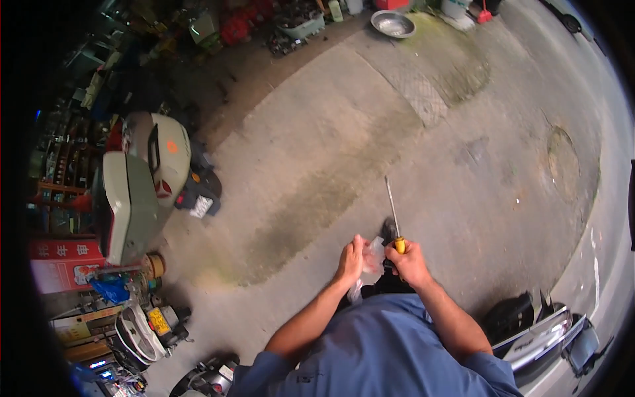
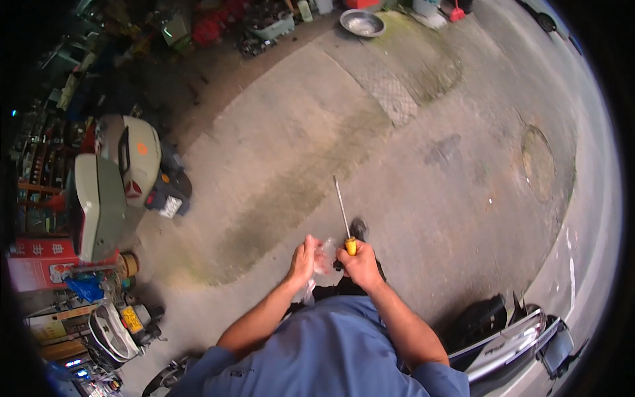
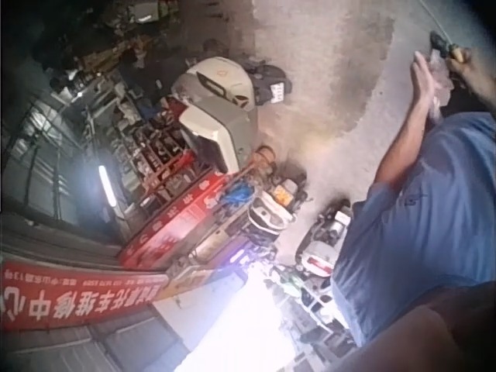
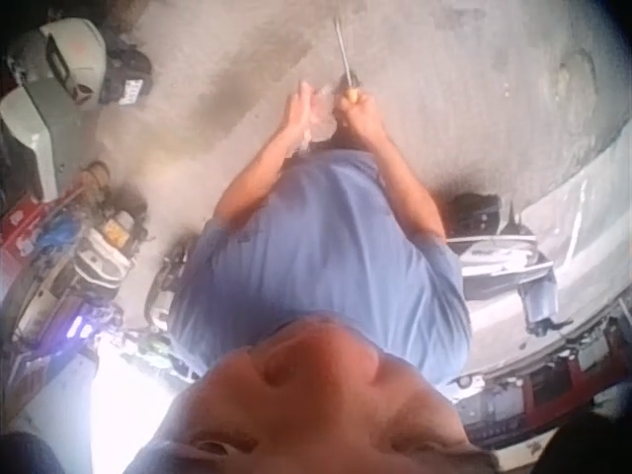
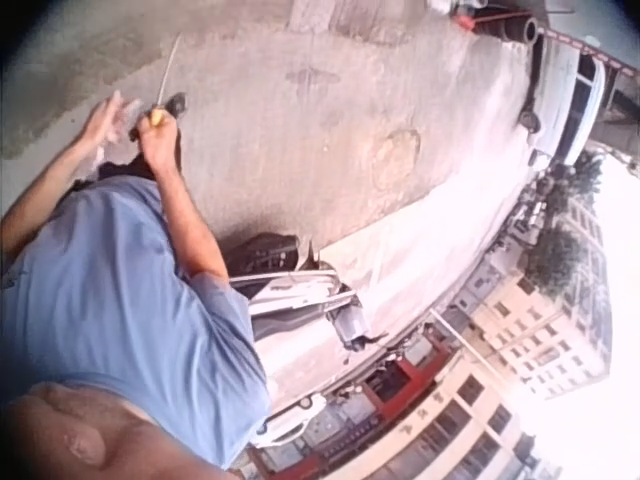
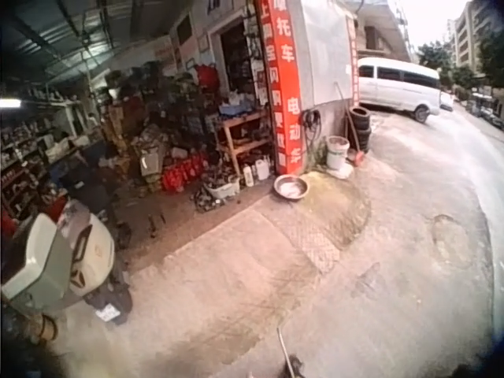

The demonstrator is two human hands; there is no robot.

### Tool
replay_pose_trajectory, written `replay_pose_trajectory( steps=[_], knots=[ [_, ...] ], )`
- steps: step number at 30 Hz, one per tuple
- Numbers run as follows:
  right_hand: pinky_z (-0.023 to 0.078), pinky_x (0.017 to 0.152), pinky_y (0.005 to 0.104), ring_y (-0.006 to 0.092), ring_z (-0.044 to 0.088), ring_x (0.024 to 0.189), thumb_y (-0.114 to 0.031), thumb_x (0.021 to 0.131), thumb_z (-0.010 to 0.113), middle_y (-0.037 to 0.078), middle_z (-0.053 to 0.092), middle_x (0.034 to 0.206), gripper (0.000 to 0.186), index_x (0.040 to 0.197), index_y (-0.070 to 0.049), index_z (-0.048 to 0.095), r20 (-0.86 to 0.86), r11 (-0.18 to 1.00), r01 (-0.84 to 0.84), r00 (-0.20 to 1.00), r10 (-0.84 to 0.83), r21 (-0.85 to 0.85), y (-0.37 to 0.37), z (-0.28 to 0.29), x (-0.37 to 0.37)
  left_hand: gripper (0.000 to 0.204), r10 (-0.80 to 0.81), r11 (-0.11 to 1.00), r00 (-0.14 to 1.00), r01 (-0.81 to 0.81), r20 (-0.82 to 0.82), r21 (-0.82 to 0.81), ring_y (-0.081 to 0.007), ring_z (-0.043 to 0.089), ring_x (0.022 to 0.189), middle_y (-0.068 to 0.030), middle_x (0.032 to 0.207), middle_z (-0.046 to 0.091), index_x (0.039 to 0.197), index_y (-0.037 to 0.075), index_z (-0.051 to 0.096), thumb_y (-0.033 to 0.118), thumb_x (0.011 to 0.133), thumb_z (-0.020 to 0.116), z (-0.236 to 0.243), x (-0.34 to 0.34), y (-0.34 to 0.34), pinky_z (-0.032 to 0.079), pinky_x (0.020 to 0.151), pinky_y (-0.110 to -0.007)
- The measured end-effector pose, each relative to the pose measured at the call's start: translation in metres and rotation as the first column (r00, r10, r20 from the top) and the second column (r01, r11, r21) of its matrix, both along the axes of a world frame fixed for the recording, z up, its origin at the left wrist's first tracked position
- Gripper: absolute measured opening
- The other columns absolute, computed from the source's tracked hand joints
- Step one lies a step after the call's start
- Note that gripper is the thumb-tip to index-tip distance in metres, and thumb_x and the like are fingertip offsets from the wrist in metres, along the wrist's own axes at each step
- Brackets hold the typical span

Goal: The person is repairing the scooter front panel using a screwdriver.

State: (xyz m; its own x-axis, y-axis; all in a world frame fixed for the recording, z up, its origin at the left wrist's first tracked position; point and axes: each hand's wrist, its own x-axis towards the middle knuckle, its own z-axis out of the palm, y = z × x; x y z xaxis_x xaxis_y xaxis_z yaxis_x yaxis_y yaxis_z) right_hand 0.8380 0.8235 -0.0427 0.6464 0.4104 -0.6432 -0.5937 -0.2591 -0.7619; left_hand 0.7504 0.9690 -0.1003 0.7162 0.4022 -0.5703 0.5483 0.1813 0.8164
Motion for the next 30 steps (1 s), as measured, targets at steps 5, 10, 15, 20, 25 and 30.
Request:
replay_pose_trajectory(
  steps=[5, 10, 15, 20, 25, 30],
  knots=[
    [0.042, 0.042, 0.0259, 0.0085, 0.051, 0.045, -0.013, 0.088, 0.063, 0.001, 0.057, 0.062, 0.013, 0.081, -0.003, 0.061, 0.077, 0.947, -0.321, 0.944, 0.321, -0.022, 0.106, 0.007, 0.12, 0.044, -0.007, 0.951, 0.995, -0.024, -0.1, -0.307, -0.0124, 0.064, 0.071, -0.0064, 0.09, 0.068, 0.11, 0.005, 0.065, 0.045, 0.101, 0.047, 0.031, 0.052, 0.109, 0.048, 0.059, -0.026],
    [0.047, 0.048, 0.0324, 0.0131, 0.056, 0.049, -0.019, 0.087, 0.063, 0.005, 0.059, 0.06, 0.018, 0.082, -0.002, 0.062, 0.185, 0.798, -0.587, 0.776, 0.603, -0.135, 0.231, -0.003, 0.205, 0.03, 0.207, 0.896, 0.97, -0.241, -0.13, -0.373, -0.0104, 0.059, 0.087, 0.0015, 0.096, 0.067, 0.109, 0.014, 0.067, 0.036, 0.089, 0.068, 0.034, 0.105, 0.196, 0.043, 0.074, -0.031],
    [0.047, 0.047, 0.0294, 0.0129, 0.058, 0.05, -0.02, 0.091, 0.065, 0.004, 0.062, 0.065, 0.018, 0.088, -0.003, 0.062, 0.089, 0.902, -0.427, 0.898, 0.431, -0.061, 0.354, 0.011, 0.276, 0.027, 0.442, 0.786, 0.886, -0.459, -0.142, -0.414, -0.0127, 0.062, 0.086, -0.0012, 0.096, 0.068, 0.108, 0.013, 0.067, 0.032, 0.089, 0.069, 0.047, 0.184, 0.325, 0.045, 0.074, -0.032],
    [0.049, 0.058, 0.0279, 0.0149, 0.066, 0.073, -0.008, 0.091, 0.064, 0.009, 0.068, 0.093, 0.016, 0.105, -0.001, 0.063, -0.174, 0.965, -0.202, 0.957, 0.23, 0.169, 0.468, 0.064, 0.381, 0.031, 0.591, 0.665, 0.803, -0.538, -0.075, -0.518, -0.0184, 0.063, 0.099, -0.0032, 0.106, 0.066, 0.115, 0.014, 0.063, 0.029, 0.089, 0.071, 0.069, 0.274, 0.47, 0.048, 0.074, -0.029],
    [0.05, 0.061, 0.0275, 0.0158, 0.067, 0.076, -0.003, 0.09, 0.062, 0.009, 0.068, 0.091, 0.021, 0.11, 0.002, 0.062, -0.101, 0.975, -0.137, 0.983, 0.156, 0.174, 0.561, 0.15, 0.453, 0.025, 0.511, 0.736, 0.852, -0.368, 0.111, -0.569, -0.0147, 0.063, 0.103, -0.0017, 0.107, 0.065, 0.114, 0.011, 0.062, 0.022, 0.092, 0.068, 0.126, 0.363, 0.581, 0.044, 0.07, -0.026],
    [0.047, 0.057, 0.0263, 0.0133, 0.06, 0.063, -0.014, 0.096, 0.062, 0.004, 0.061, 0.076, 0.016, 0.105, -0.001, 0.06, -0.065, 0.967, 0.001, 0.998, 0.017, 0.256, 0.644, 0.173, 0.511, 0.022, 0.543, 0.69, 0.827, -0.341, 0.145, -0.638, -0.005, 0.061, 0.094, 0.0035, 0.102, 0.066, 0.11, 0.014, 0.063, 0.024, 0.092, 0.068, 0.171, 0.445, 0.66, 0.035, 0.062, -0.02]
  ],
)
